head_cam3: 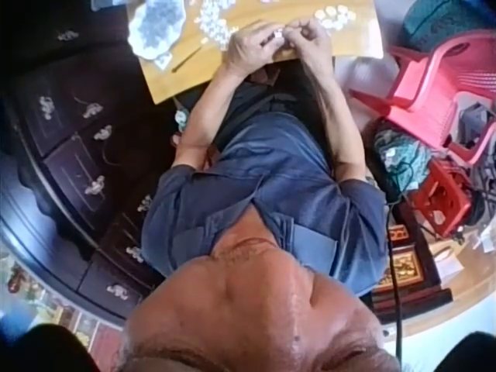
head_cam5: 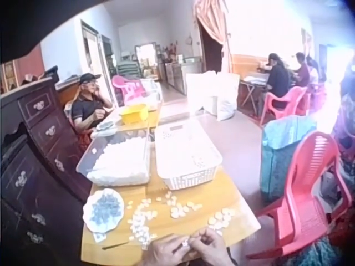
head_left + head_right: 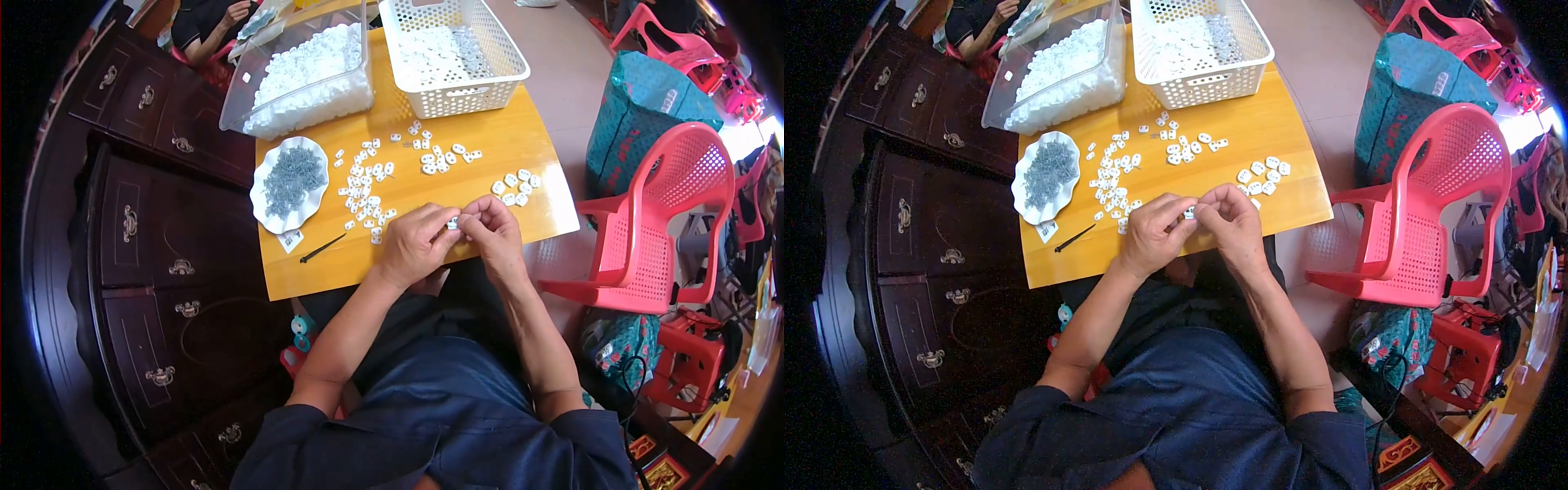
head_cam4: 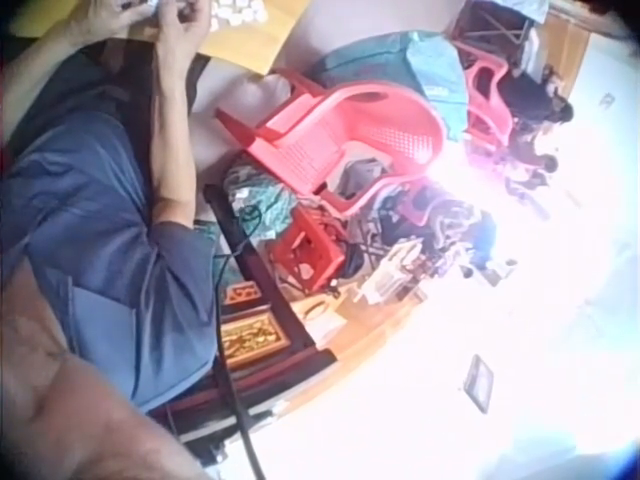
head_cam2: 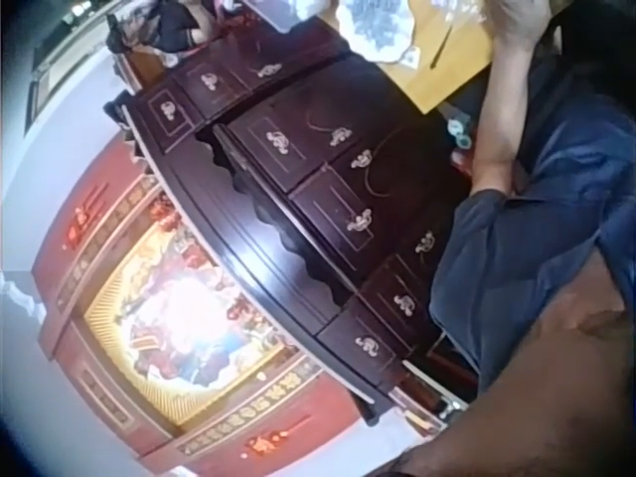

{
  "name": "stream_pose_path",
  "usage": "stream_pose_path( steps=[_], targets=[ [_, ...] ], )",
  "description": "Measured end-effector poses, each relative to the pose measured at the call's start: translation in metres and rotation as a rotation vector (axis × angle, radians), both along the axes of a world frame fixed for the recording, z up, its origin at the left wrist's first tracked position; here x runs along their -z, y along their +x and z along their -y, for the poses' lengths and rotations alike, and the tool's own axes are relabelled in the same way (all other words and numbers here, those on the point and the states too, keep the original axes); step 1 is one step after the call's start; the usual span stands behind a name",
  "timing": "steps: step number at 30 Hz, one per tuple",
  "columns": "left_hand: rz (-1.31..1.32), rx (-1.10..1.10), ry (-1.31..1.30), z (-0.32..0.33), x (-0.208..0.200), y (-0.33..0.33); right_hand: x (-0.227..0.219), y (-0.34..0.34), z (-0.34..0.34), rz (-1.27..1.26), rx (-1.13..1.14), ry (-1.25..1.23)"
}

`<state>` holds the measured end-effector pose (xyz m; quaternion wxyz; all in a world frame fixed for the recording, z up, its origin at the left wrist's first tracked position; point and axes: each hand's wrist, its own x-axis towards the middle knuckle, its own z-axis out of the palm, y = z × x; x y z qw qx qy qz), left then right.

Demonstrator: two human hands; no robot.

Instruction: Assembling small white plastic components by manually inserting metal clips.

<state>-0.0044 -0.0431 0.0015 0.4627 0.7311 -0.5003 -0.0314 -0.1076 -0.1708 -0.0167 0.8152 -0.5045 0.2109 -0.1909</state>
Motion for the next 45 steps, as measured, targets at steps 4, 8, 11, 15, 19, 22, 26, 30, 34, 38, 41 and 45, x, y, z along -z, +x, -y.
stream_pose_path(
  steps=[4,8,11,15,19,22,26,30,34,38,41,45],
  targets=[
    [0.036,0.014,-0.026,0.001,-0.001,0.001,-0.003,0.000,-0.001,-0.003,0.023,-0.006],
    [0.037,0.028,-0.047,0.001,-0.002,0.001,-0.003,0.000,-0.003,-0.003,0.035,-0.008],
    [0.024,0.018,-0.052,0.001,-0.003,0.001,-0.002,0.000,-0.001,0.015,0.026,0.003],
    [-0.075,-0.006,0.086,0.002,-0.014,0.003,-0.013,-0.003,0.002,-0.120,0.089,-0.301],
    [0.063,-0.196,0.167,-0.001,-0.003,0.025,-0.014,-0.006,0.017,-0.221,0.299,-1.134],
    [0.159,-0.296,0.200,-0.005,-0.001,0.052,-0.013,-0.008,0.023,-0.284,0.284,-1.316],
    [0.219,-0.306,0.259,0.006,0.005,0.072,-0.011,-0.007,0.028,-0.341,0.280,-1.369],
    [0.208,-0.292,0.302,0.021,0.005,0.076,-0.008,-0.008,0.036,-0.292,0.344,-1.398],
    [0.202,-0.309,0.324,0.028,0.008,0.076,-0.007,-0.009,0.039,-0.253,0.348,-1.371],
    [0.234,-0.314,0.317,0.030,0.013,0.076,0.001,-0.005,0.038,-0.210,0.386,-1.346],
    [0.273,-0.332,0.296,0.034,0.016,0.075,-0.003,-0.007,0.038,-0.156,0.406,-1.292],
    [0.295,-0.345,0.321,0.032,0.018,0.074,-0.007,-0.006,0.035,-0.106,0.417,-1.249]
  ],
)
